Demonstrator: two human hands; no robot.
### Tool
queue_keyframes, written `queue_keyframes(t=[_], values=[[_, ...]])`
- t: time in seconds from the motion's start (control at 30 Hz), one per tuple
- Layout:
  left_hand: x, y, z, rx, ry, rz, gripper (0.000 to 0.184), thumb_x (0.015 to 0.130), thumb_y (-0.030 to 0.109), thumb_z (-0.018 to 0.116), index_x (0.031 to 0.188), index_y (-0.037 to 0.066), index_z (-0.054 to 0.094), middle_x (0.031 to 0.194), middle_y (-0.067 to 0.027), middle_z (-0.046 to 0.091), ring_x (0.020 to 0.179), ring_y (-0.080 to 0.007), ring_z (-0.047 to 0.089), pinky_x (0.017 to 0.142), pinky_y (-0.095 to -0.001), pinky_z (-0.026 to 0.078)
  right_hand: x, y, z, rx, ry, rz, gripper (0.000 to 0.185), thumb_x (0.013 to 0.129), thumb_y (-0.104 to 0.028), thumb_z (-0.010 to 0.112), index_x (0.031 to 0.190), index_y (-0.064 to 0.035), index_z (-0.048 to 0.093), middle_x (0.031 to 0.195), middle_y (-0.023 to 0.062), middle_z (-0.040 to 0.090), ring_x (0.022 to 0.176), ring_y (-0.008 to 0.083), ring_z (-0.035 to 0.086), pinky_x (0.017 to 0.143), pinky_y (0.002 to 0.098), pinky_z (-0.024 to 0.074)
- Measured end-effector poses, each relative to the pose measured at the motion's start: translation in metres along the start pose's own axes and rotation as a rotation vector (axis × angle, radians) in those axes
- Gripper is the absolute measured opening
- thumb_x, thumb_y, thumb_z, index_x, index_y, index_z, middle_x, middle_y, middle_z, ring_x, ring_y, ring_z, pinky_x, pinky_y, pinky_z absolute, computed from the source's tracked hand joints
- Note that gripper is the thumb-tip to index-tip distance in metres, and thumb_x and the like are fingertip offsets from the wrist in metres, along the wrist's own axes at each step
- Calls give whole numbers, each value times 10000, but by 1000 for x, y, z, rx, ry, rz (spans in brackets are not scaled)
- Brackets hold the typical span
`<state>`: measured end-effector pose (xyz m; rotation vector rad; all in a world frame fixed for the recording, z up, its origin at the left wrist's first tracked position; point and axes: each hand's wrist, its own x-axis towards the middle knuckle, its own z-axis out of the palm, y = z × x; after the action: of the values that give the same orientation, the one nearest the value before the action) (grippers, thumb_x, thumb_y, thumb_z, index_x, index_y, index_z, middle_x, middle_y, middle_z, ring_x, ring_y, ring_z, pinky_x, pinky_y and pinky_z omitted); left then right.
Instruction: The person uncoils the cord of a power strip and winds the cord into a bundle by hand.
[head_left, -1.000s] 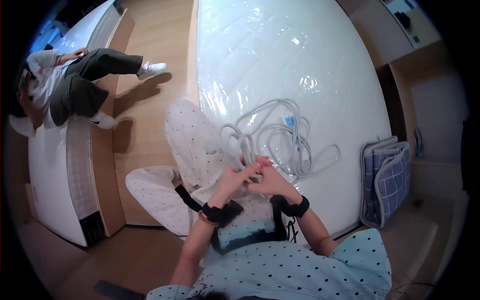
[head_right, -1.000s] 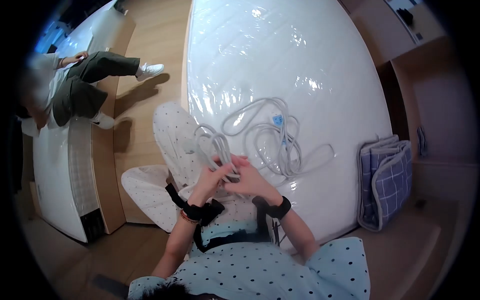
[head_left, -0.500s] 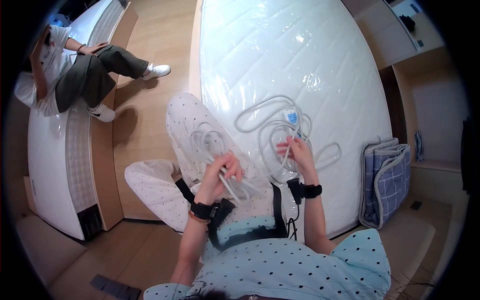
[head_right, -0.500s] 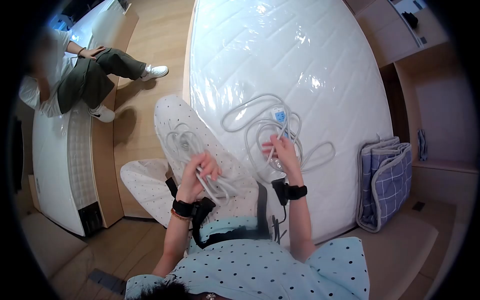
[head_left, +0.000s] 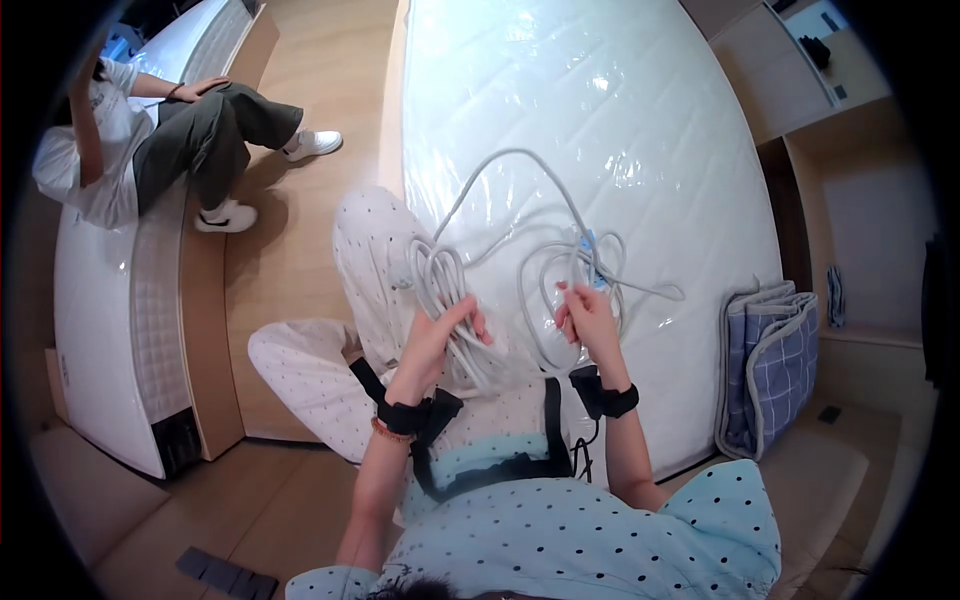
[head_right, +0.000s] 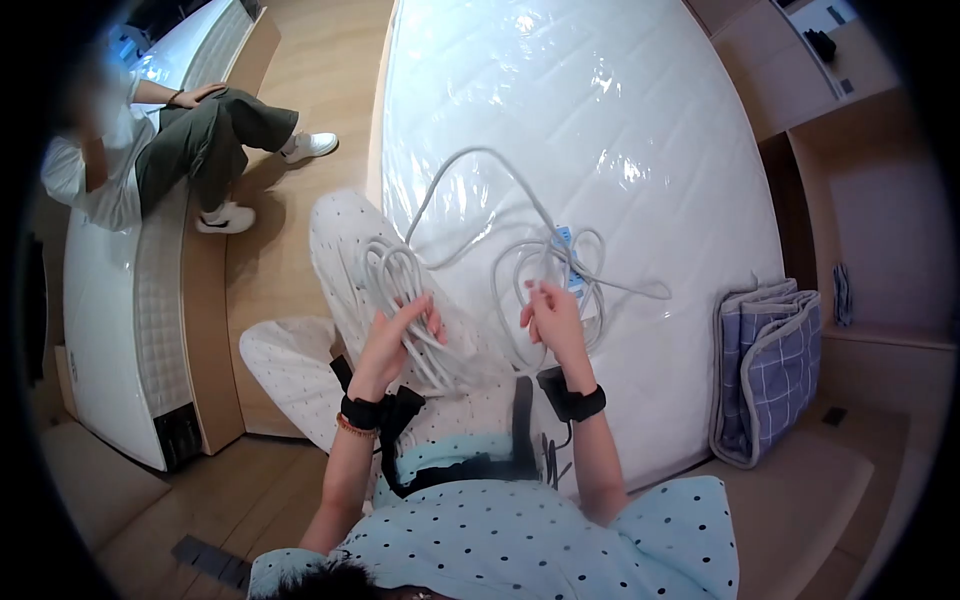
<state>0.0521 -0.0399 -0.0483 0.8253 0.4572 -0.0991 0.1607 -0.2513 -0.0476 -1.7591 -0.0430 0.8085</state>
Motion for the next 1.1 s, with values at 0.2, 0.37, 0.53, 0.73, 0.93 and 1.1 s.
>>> queue_keyframes(t=[0.2,0.37,0.53,0.73,0.93,1.1], values=[[-3,-4,3,46,18,10,173,891,199,549,874,28,530,694,-66,571,648,-178,590,622,-293,485,-21,-31,-1,-19,-253,-91,255,891,-86,509,1109,6,604,619,11,553,489,51,473,466,183,358],[-2,0,6,-2,-44,139,173,866,152,576,934,-6,559,794,-91,623,770,-172,611,715,-301,484,-27,-40,14,-178,-279,-618,285,782,-3,616,1065,-19,641,836,43,587,748,107,538,651,231,422],[-8,12,19,-9,-40,244,207,797,92,640,973,-3,586,864,-89,642,826,-166,611,772,-308,458,-38,-42,53,-241,-338,-614,213,722,-5,684,930,8,639,903,63,582,830,175,557,745,264,431],[-18,12,-5,-3,-223,230,209,728,88,692,910,33,604,803,-42,615,771,-130,579,725,-264,440,-30,-55,53,-359,-283,-642,687,623,-183,789,1212,-63,456,1191,124,467,1165,243,425,968,359,343],[-37,15,-10,143,-555,96,167,685,110,724,762,44,591,730,-12,567,708,-110,526,641,-240,399,3,-39,58,-152,-225,-637,794,723,-183,712,1383,-71,284,1458,174,213,1381,261,144,1088,384,201],[-49,25,-4,8,-562,125,168,680,103,723,747,34,585,727,-29,566,712,-118,532,638,-239,396,13,-28,68,-274,-263,-652,456,824,-124,616,1249,-38,477,1229,136,487,1204,223,406,993,330,323]])
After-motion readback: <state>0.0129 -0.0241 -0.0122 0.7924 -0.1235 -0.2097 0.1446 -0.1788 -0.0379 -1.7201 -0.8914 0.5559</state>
